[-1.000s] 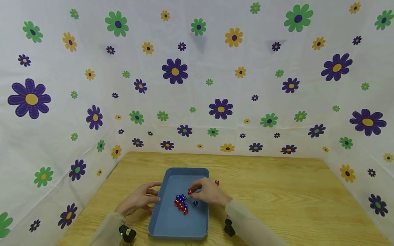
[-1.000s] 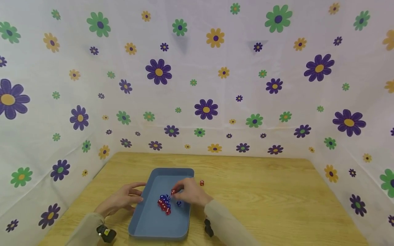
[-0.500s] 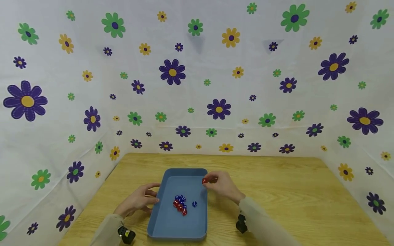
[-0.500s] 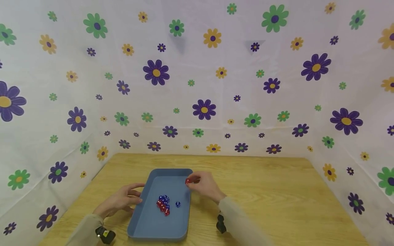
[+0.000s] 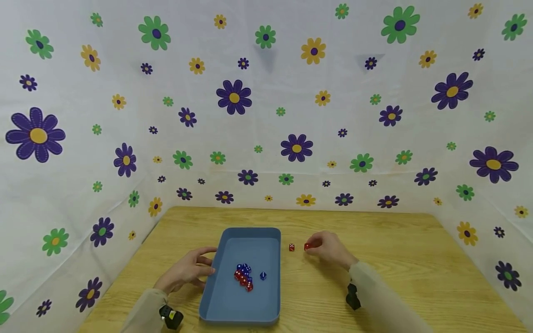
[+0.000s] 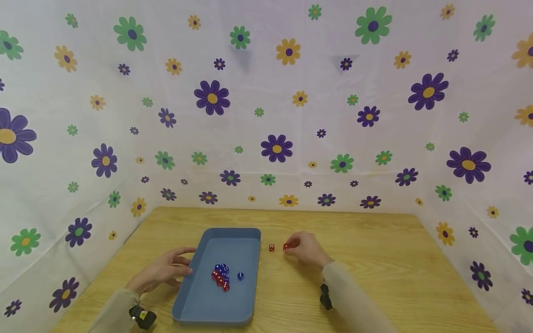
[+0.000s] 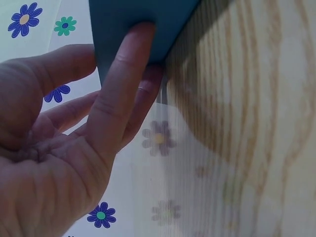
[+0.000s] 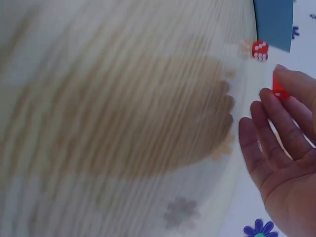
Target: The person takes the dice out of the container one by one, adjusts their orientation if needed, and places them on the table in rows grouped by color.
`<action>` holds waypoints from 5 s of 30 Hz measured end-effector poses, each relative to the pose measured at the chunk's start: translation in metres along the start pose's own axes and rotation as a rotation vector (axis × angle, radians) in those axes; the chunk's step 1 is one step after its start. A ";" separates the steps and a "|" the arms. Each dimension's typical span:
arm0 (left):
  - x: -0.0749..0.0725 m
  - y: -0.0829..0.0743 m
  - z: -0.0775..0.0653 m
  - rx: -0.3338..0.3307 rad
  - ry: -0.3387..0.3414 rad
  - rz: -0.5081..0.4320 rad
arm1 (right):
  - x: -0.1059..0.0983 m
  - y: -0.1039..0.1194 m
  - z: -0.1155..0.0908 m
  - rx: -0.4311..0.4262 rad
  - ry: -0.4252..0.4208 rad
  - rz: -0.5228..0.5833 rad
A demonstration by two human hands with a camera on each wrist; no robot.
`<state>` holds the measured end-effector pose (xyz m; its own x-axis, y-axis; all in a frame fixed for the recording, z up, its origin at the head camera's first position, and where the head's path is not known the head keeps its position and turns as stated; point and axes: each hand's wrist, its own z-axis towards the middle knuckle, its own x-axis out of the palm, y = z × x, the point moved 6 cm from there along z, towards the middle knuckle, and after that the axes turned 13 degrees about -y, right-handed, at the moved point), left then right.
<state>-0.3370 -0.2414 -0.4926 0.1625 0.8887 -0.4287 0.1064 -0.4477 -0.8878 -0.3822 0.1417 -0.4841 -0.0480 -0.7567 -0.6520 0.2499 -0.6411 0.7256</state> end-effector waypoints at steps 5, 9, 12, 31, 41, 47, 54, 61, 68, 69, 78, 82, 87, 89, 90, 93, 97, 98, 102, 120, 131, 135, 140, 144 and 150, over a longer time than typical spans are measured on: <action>0.000 0.000 0.000 0.002 0.008 -0.005 | -0.002 -0.010 0.003 0.056 0.012 -0.008; 0.000 0.000 0.000 -0.001 0.004 -0.002 | 0.001 -0.013 0.006 0.061 0.017 -0.012; 0.000 -0.001 0.000 -0.010 -0.007 0.002 | 0.004 -0.014 0.009 0.054 0.020 -0.025; 0.001 0.003 0.002 -0.019 -0.010 -0.008 | 0.012 -0.018 0.012 0.071 0.011 -0.085; 0.001 0.005 0.000 -0.030 -0.015 -0.003 | 0.015 -0.019 0.007 0.054 0.021 -0.060; -0.002 0.003 0.004 -0.045 -0.059 0.007 | 0.003 -0.015 0.007 0.049 -0.014 -0.030; -0.003 -0.003 0.002 -0.026 -0.043 0.004 | -0.005 -0.015 0.005 0.059 -0.037 -0.010; -0.002 -0.002 0.002 -0.032 -0.049 0.014 | -0.006 -0.010 -0.003 0.046 -0.014 -0.024; -0.001 0.001 0.002 -0.051 -0.060 0.015 | -0.008 -0.003 -0.009 0.024 -0.021 -0.020; -0.001 0.001 0.002 -0.053 -0.063 0.018 | -0.007 -0.002 -0.010 0.018 -0.020 -0.004; 0.000 0.000 0.002 -0.049 -0.060 0.029 | 0.006 0.025 -0.013 -0.064 0.005 0.138; 0.000 -0.001 0.002 -0.054 -0.060 0.024 | 0.017 0.040 -0.015 -0.114 0.058 0.168; 0.001 0.000 0.003 -0.048 -0.062 0.021 | 0.035 0.054 -0.017 -0.175 0.120 0.180; 0.001 0.000 0.003 -0.045 -0.069 0.025 | 0.040 0.059 -0.018 -0.206 0.127 0.171; 0.001 0.000 0.003 -0.045 -0.070 0.025 | 0.042 0.062 -0.018 -0.218 0.123 0.165; 0.000 0.002 0.004 -0.037 -0.070 0.030 | 0.048 0.067 -0.017 -0.241 0.110 0.154; -0.001 0.003 0.003 -0.026 -0.060 0.029 | 0.060 0.073 -0.013 -0.269 0.106 0.124; -0.002 0.003 0.003 -0.024 -0.056 0.027 | 0.063 0.075 -0.012 -0.279 0.109 0.111; -0.002 0.002 0.001 -0.017 -0.044 0.019 | 0.073 0.086 -0.007 -0.299 0.116 0.049; -0.001 -0.002 0.001 -0.007 -0.016 -0.011 | 0.101 0.103 0.006 -0.358 0.250 -0.134; -0.001 0.002 0.000 -0.017 -0.012 -0.019 | 0.118 0.109 0.004 -0.371 0.321 -0.247; -0.001 0.002 0.000 -0.015 -0.015 -0.025 | 0.119 0.111 0.004 -0.379 0.327 -0.256; -0.001 0.003 0.001 -0.022 -0.019 -0.022 | 0.122 0.112 0.004 -0.401 0.333 -0.279; -0.001 0.003 0.000 -0.030 -0.017 -0.025 | 0.124 0.113 0.002 -0.416 0.330 -0.288; -0.001 0.002 -0.001 -0.016 -0.016 -0.029 | 0.124 0.114 0.001 -0.428 0.301 -0.287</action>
<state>-0.3364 -0.2429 -0.4936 0.1436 0.9027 -0.4055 0.1264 -0.4232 -0.8972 -0.3604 -0.0256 -0.4820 0.0894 -0.4511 -0.8880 0.6383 -0.6584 0.3988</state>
